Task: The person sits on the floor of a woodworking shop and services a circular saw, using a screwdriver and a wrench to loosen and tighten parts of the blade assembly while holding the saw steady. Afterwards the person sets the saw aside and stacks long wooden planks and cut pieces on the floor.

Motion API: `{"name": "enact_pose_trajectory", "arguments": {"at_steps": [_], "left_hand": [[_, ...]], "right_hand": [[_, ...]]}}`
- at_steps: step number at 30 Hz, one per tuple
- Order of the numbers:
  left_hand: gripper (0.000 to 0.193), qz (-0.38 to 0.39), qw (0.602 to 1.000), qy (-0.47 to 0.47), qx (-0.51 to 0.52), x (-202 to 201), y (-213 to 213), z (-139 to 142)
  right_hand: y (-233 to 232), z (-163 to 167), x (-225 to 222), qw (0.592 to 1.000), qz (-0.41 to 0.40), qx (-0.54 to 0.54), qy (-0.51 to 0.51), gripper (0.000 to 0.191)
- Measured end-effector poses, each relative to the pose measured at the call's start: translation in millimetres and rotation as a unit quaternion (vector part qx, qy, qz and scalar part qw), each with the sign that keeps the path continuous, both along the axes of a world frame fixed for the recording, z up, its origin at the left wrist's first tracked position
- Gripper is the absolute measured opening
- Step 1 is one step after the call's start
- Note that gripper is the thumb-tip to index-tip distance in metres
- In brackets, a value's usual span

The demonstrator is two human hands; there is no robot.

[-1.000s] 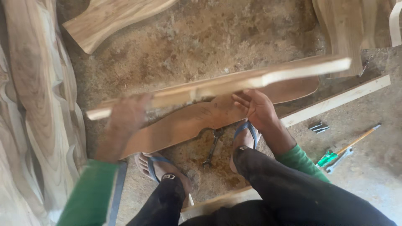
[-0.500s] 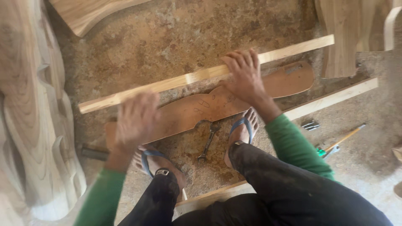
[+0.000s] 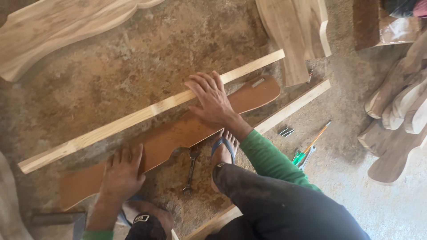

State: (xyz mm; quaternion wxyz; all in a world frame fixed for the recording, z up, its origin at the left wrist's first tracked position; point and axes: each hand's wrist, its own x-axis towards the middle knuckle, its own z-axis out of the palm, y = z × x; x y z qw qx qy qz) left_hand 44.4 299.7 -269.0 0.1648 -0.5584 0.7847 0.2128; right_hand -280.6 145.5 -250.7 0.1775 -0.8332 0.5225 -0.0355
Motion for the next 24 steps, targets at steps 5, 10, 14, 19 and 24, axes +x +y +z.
{"name": "enact_pose_trajectory", "arguments": {"at_steps": [5, 10, 14, 19, 24], "left_hand": [[0.052, 0.03, 0.999, -0.018, 0.02, 20.6, 5.8, 2.5], [0.081, -0.065, 0.997, -0.002, -0.043, 45.0, 1.6, 12.0], [0.076, -0.139, 0.962, -0.008, -0.236, 63.8, -15.1, 41.2], [0.025, -0.038, 0.954, 0.078, -0.286, 58.6, -49.3, 97.6], [0.011, 0.006, 0.934, 0.107, -0.341, 42.3, -86.8, 101.2]], "right_hand": [[-1.4, 6.3, -3.2, 1.0, 0.012, 0.01, -0.003, 0.084], [10.9, 45.9, -11.7, 0.997, 0.04, 0.068, 0.016, 0.089], [13.6, 89.6, -22.8, 0.99, 0.074, 0.11, 0.056, 0.096], [0.6, 104.2, -27.1, 0.996, 0.084, 0.001, 0.033, 0.055], [-43.9, 62.2, -27.3, 0.996, 0.07, -0.045, 0.013, 0.026]]}}
